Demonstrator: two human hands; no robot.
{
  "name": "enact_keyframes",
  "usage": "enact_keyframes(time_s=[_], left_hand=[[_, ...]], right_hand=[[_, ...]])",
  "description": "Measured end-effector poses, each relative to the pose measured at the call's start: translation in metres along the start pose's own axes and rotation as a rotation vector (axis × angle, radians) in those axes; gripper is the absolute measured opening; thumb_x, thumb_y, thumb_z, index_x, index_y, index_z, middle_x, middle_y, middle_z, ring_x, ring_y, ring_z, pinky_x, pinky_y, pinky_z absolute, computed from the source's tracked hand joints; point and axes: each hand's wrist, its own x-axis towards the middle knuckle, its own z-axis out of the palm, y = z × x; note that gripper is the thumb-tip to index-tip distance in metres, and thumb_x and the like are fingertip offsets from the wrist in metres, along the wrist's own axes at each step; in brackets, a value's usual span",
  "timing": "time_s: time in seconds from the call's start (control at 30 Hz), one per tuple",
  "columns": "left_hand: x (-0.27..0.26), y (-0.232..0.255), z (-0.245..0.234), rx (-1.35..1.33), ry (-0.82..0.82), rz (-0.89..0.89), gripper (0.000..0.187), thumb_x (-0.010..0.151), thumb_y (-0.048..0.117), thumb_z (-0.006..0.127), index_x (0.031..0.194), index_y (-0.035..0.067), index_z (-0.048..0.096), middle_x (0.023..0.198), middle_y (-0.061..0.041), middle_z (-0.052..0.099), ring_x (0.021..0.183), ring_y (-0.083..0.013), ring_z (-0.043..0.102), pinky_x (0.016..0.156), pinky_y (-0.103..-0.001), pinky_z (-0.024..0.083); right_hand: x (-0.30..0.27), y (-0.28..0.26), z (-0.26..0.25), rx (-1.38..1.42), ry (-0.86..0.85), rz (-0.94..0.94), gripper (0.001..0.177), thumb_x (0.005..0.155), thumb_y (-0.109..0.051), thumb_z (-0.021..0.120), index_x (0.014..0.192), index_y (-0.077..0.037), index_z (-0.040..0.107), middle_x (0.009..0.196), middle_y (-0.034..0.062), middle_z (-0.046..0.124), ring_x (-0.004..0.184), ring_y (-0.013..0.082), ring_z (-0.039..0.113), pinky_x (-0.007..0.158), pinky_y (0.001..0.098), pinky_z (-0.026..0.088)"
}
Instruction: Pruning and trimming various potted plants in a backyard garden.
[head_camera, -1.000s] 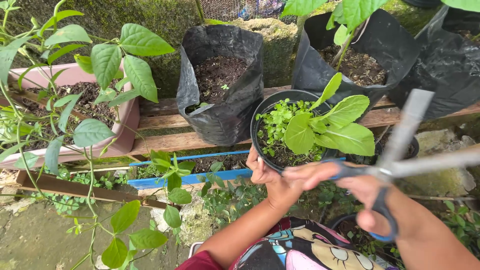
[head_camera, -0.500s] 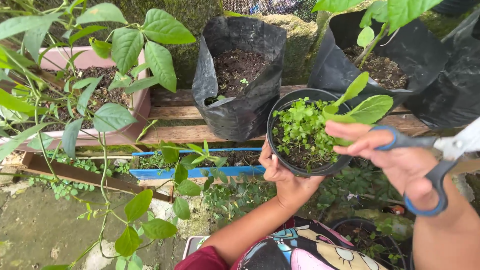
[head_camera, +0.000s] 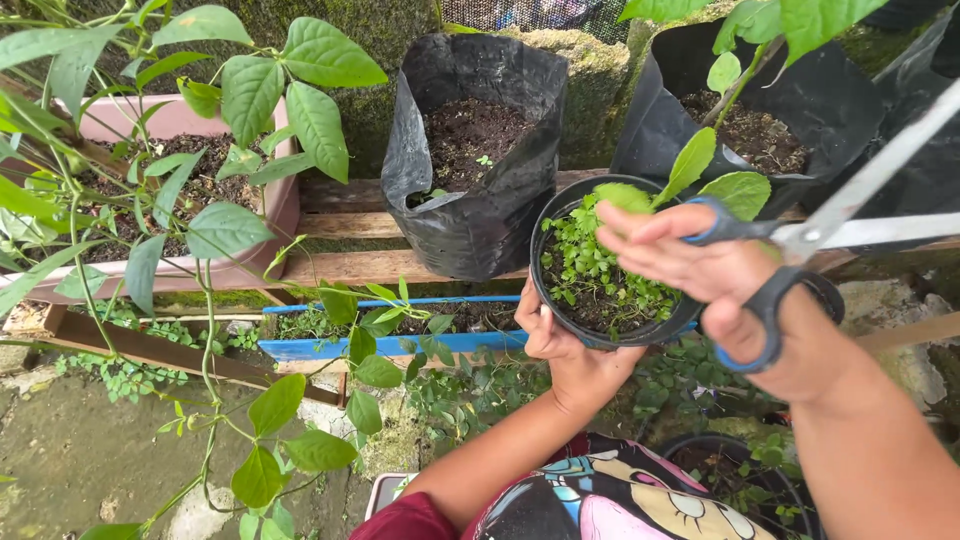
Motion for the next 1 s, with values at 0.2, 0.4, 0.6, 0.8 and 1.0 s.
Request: enact_keyframes(time_s=[0.2, 0.4, 0.6, 0.8, 1.0], left_hand=[[-0.017, -0.014, -0.008, 0.109, -0.07, -0.036, 0.099, 0.073, 0.022, 0.091, 0.135, 0.019, 0.014, 0.151, -0.025, 0.027, 0.144, -0.0404, 0.034, 0.125, -0.057, 0.033], [0.0, 0.0, -0.004, 0.023, -0.022, 0.002, 0.103, 0.075, 0.028, 0.094, 0.137, 0.021, 0.012, 0.148, -0.021, 0.027, 0.146, -0.0386, 0.036, 0.125, -0.054, 0.035], [0.008, 0.008, -0.003, 0.038, -0.011, -0.006, 0.104, 0.075, 0.022, 0.096, 0.137, 0.022, 0.012, 0.148, -0.021, 0.026, 0.144, -0.0387, 0.035, 0.123, -0.052, 0.035], [0.008, 0.007, -0.003, 0.004, -0.025, -0.012, 0.105, 0.074, 0.02, 0.095, 0.137, 0.023, 0.011, 0.149, -0.021, 0.026, 0.144, -0.038, 0.035, 0.123, -0.052, 0.034], [0.014, 0.012, -0.003, 0.001, -0.014, 0.005, 0.107, 0.073, 0.021, 0.096, 0.137, 0.023, 0.011, 0.15, -0.021, 0.025, 0.144, -0.0381, 0.035, 0.124, -0.052, 0.034]], right_hand=[[0.011, 0.028, 0.018, 0.049, -0.277, 0.092, 0.084, 0.099, -0.072, 0.048, 0.144, -0.001, 0.042, 0.153, 0.0241, 0.051, 0.149, 0.0352, 0.048, 0.127, 0.0485, 0.031], [0.021, 0.042, 0.009, -0.079, -0.21, 0.12, 0.077, 0.098, -0.07, 0.046, 0.139, -0.005, 0.038, 0.163, 0.0259, 0.039, 0.156, 0.0364, 0.037, 0.124, 0.0485, 0.029], [0.018, 0.04, -0.001, -0.019, -0.104, 0.041, 0.074, 0.102, -0.067, 0.046, 0.141, -0.005, 0.034, 0.164, 0.0317, 0.03, 0.157, 0.0389, 0.03, 0.128, 0.0521, 0.021], [0.017, 0.04, -0.006, -0.048, -0.077, 0.046, 0.073, 0.103, -0.066, 0.044, 0.142, -0.006, 0.035, 0.165, 0.0305, 0.029, 0.158, 0.0386, 0.027, 0.127, 0.0526, 0.021], [0.017, 0.034, -0.01, -0.04, -0.055, 0.052, 0.073, 0.103, -0.067, 0.045, 0.142, -0.006, 0.035, 0.165, 0.0304, 0.029, 0.158, 0.0383, 0.028, 0.128, 0.0526, 0.021]])
